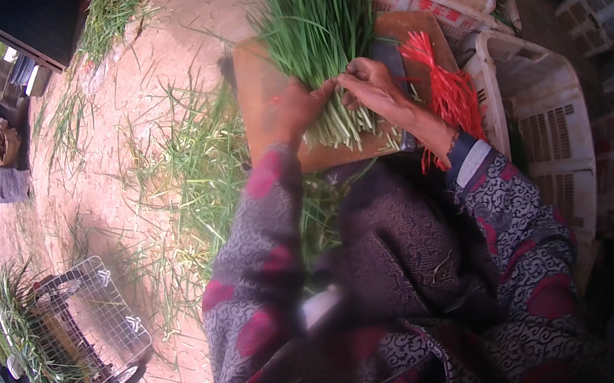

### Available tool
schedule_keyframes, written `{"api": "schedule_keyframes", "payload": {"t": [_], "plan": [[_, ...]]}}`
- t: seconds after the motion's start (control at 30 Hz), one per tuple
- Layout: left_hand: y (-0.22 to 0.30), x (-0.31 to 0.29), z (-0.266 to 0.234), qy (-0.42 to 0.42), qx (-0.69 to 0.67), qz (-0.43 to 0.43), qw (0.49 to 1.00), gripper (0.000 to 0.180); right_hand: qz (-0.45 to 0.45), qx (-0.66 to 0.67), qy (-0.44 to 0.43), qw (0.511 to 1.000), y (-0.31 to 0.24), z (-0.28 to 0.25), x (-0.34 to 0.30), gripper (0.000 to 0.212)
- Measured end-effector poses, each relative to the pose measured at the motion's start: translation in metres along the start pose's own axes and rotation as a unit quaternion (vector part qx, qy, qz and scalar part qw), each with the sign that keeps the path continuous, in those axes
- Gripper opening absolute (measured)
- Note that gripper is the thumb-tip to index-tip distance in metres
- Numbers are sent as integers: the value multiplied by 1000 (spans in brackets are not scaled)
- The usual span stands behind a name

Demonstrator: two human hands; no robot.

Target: The person gathers stalks of green vegetables into a bunch, secures them with a red tie, and uses a large knife to trim the ends before placing them in a crate.

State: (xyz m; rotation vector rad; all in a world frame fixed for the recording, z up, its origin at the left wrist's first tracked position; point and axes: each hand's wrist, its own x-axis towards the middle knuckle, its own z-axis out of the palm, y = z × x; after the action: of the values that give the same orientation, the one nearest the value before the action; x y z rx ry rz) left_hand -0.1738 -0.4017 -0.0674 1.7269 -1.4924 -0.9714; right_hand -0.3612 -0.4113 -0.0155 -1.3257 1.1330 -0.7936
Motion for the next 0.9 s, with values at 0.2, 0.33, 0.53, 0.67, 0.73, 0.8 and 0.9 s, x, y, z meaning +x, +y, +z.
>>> {"api": "schedule_keyframes", "payload": {"t": [0.2,0.33,0.53,0.67,0.73,0.8,0.9], "plan": [[-14,5,16,21,10,19,1000,58,-59,3,-44,997,1,-6,-24,20],[-30,14,23,26,-33,59,997,70,-69,30,-56,996,-23,-11,-37,16],[-7,-5,12,-2,-86,33,996,50,-175,16,-112,978,-107,28,-49,22],[-39,-15,-15,-55,-320,27,945,53,-163,-26,-291,942,-121,41,-53,29],[-39,-9,-13,-128,-280,6,952,58,-112,-63,-186,974,-93,27,-28,22],[-26,-1,-11,-110,-211,-40,970,59,-74,-151,-93,981,-53,11,-12,15],[-23,-3,-11,-108,-228,-71,965,55,-84,-255,-99,958,-24,12,-18,17]]}}
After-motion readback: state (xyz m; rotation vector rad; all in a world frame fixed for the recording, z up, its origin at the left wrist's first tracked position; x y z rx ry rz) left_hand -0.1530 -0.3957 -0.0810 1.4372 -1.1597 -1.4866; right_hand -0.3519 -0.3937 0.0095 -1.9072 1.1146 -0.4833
